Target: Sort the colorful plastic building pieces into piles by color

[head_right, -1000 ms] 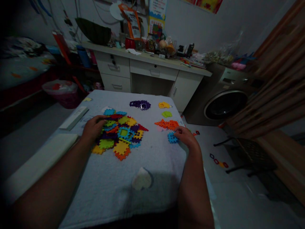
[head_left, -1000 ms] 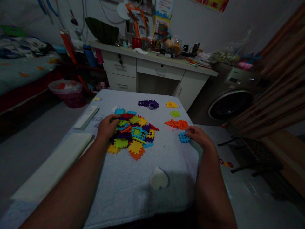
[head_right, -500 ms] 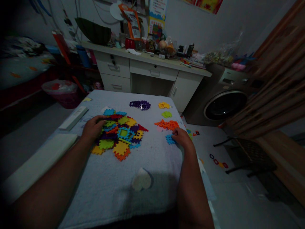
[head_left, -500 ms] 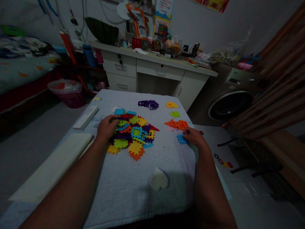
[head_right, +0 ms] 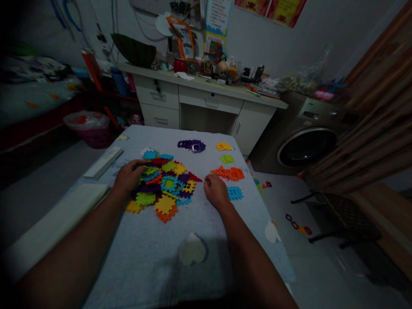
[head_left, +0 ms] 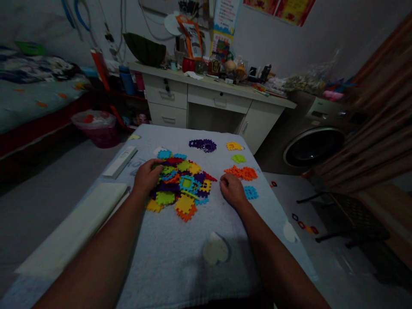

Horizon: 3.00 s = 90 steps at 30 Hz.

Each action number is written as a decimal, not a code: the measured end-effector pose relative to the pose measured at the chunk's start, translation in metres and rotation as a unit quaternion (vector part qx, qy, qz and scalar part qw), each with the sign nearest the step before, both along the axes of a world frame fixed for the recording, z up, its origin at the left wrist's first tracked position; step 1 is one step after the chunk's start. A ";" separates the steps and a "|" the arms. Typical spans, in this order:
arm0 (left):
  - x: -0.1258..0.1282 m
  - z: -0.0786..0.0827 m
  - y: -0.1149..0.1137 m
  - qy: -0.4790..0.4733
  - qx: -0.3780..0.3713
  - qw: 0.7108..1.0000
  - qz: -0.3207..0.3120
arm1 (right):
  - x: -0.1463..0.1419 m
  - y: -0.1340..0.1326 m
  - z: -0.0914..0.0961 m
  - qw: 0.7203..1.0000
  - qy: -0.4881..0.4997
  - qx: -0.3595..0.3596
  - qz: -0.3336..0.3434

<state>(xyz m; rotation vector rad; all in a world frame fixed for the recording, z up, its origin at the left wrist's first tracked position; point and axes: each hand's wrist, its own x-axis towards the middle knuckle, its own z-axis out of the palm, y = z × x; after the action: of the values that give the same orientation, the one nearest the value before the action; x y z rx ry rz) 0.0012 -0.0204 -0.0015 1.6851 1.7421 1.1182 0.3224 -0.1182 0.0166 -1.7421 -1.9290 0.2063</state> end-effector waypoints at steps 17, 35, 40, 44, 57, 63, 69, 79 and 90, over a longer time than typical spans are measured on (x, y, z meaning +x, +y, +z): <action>0.002 0.006 -0.005 -0.004 0.001 1.000 0.000 | -0.005 0.004 -0.005 0.993 -0.114 -0.023 -0.001; -0.001 0.000 0.000 -0.007 0.012 1.000 -0.006 | -0.007 0.008 0.002 0.992 -0.114 -0.058 -0.007; 0.000 0.002 -0.002 -0.005 0.006 1.000 -0.007 | -0.014 0.016 0.013 0.997 -0.041 -0.067 -0.015; 0.001 0.003 -0.003 -0.010 0.002 1.000 -0.003 | -0.024 0.022 0.006 1.000 0.015 -0.018 0.020; 0.001 0.002 -0.001 -0.029 0.013 0.999 -0.009 | -0.014 0.020 0.000 0.995 0.099 0.020 0.000; 0.000 0.004 -0.003 -0.064 0.023 0.998 -0.012 | 0.036 -0.019 0.030 0.994 0.087 -0.041 0.057; 0.000 0.003 -0.005 -0.112 0.050 0.992 0.001 | 0.084 -0.084 0.037 0.990 0.082 -0.086 0.073; -0.002 0.000 0.000 -0.130 0.056 0.990 -0.007 | 0.111 -0.120 0.023 0.994 0.001 -0.109 0.021; -0.008 -0.008 0.001 -0.083 0.012 0.996 0.001 | 0.087 -0.123 0.022 0.991 -0.056 -0.119 -0.013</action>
<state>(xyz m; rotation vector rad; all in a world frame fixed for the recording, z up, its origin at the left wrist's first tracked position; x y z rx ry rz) -0.0069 -0.0194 -0.0094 1.5565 1.6324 1.2484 0.4098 -0.2413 0.0387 -1.9672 -2.0294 0.3487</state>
